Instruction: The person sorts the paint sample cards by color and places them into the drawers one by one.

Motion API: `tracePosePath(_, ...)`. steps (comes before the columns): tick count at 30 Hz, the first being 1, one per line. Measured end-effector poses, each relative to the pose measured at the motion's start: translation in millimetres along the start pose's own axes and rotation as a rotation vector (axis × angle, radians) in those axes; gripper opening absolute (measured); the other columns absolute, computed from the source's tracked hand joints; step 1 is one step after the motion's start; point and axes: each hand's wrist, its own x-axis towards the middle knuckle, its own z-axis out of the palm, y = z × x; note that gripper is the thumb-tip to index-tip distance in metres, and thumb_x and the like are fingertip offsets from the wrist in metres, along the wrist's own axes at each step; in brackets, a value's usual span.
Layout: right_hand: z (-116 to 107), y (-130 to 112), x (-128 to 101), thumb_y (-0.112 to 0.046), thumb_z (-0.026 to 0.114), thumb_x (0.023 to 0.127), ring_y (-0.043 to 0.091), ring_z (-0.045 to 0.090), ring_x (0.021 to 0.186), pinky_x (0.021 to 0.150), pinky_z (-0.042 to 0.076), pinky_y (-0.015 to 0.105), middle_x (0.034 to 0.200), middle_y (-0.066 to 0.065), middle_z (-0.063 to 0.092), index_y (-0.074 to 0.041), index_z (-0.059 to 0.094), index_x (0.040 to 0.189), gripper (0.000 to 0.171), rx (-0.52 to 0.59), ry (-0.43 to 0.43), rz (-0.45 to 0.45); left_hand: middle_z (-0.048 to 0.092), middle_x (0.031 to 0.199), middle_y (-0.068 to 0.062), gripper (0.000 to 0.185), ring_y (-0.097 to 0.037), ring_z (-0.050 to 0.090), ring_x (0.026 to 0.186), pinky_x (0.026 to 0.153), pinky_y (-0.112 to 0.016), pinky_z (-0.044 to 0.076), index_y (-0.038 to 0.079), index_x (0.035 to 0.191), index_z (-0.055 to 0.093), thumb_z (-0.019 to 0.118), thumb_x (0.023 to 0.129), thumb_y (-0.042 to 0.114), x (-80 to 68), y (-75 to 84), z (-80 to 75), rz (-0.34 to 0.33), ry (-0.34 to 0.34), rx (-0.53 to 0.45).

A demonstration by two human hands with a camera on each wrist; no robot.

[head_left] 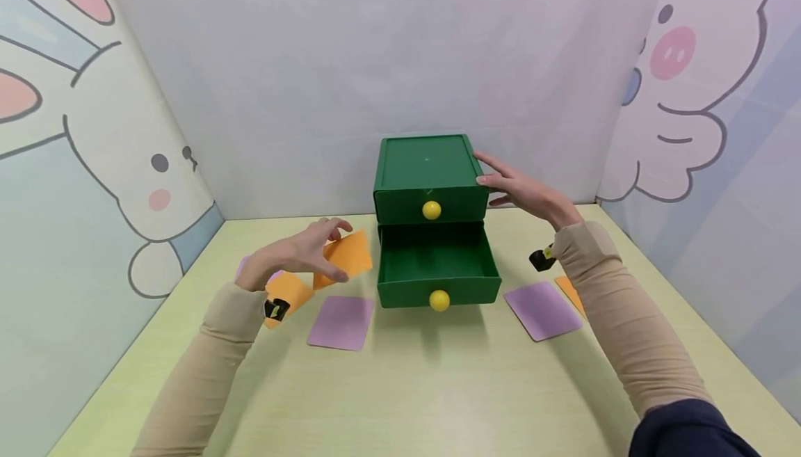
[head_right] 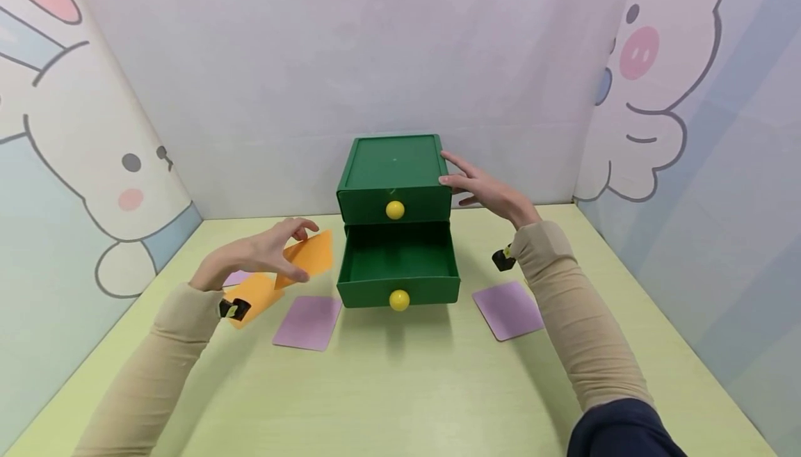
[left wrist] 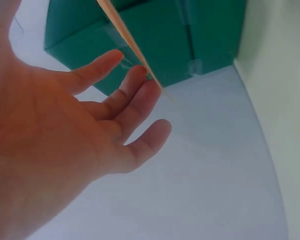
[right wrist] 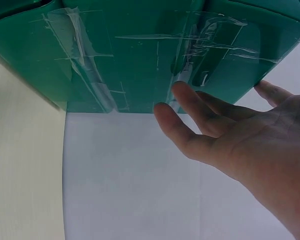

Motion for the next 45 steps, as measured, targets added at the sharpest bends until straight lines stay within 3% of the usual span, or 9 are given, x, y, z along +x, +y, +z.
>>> tracePosePath(8,0,0,0,-0.044,0.047,0.099,0.038,0.027,0.144,0.112,0.03,0.062,0.164,0.001,0.002,-0.04,0.001,0.154,0.072,-0.003,0.002,-0.001,0.046,0.131,-0.012,0.071,-0.029,0.042,0.125,0.104,-0.049,0.039,0.008,0.128,0.044,0.079,0.072,0.035,-0.9,28.8,-3.2,0.127,0.024,0.062)
tracePosePath(16,-1,1,0,-0.044,0.047,0.099,0.039,0.026,0.144,0.113,0.029,0.062,0.164,0.001,0.002,-0.04,0.001,0.154,0.072,0.002,0.003,-0.002,0.049,0.121,-0.009,0.065,-0.026,0.043,0.117,0.1,-0.044,0.04,0.008,0.122,0.05,0.078,0.072,0.039,8.6,53.5,-2.6,0.194,0.009,0.167)
tracePosePath(26,-1,3,0,-0.044,0.047,0.099,0.038,0.026,0.145,0.113,0.029,0.062,0.164,0.0,0.002,-0.04,0.001,0.154,0.072,0.011,0.004,0.0,0.05,0.113,-0.008,0.06,-0.022,0.043,0.107,0.092,-0.036,0.039,0.007,0.116,0.051,0.075,0.072,0.041,29.8,73.3,5.4,0.25,-0.031,0.22)
tracePosePath(36,-1,4,1,-0.044,0.047,0.1,0.038,0.024,0.145,0.113,0.029,0.061,0.164,-0.001,-0.002,-0.041,0.002,0.154,0.071,0.001,0.007,0.0,0.047,0.109,-0.007,0.061,-0.021,0.037,0.1,0.085,-0.032,0.031,0.008,0.116,0.05,0.075,0.074,0.045,46.2,86.8,12.4,0.234,-0.066,0.283)
tracePosePath(45,-2,3,3,-0.042,0.047,0.1,0.036,0.015,0.149,0.112,0.029,0.062,0.164,-0.002,-0.008,-0.04,0.003,0.154,0.07,-0.019,0.006,-0.006,0.046,0.105,-0.006,0.059,-0.022,0.036,0.098,0.081,-0.032,0.029,0.01,0.111,0.05,0.077,0.074,0.046,53.8,93.2,16.3,0.224,-0.045,0.306)
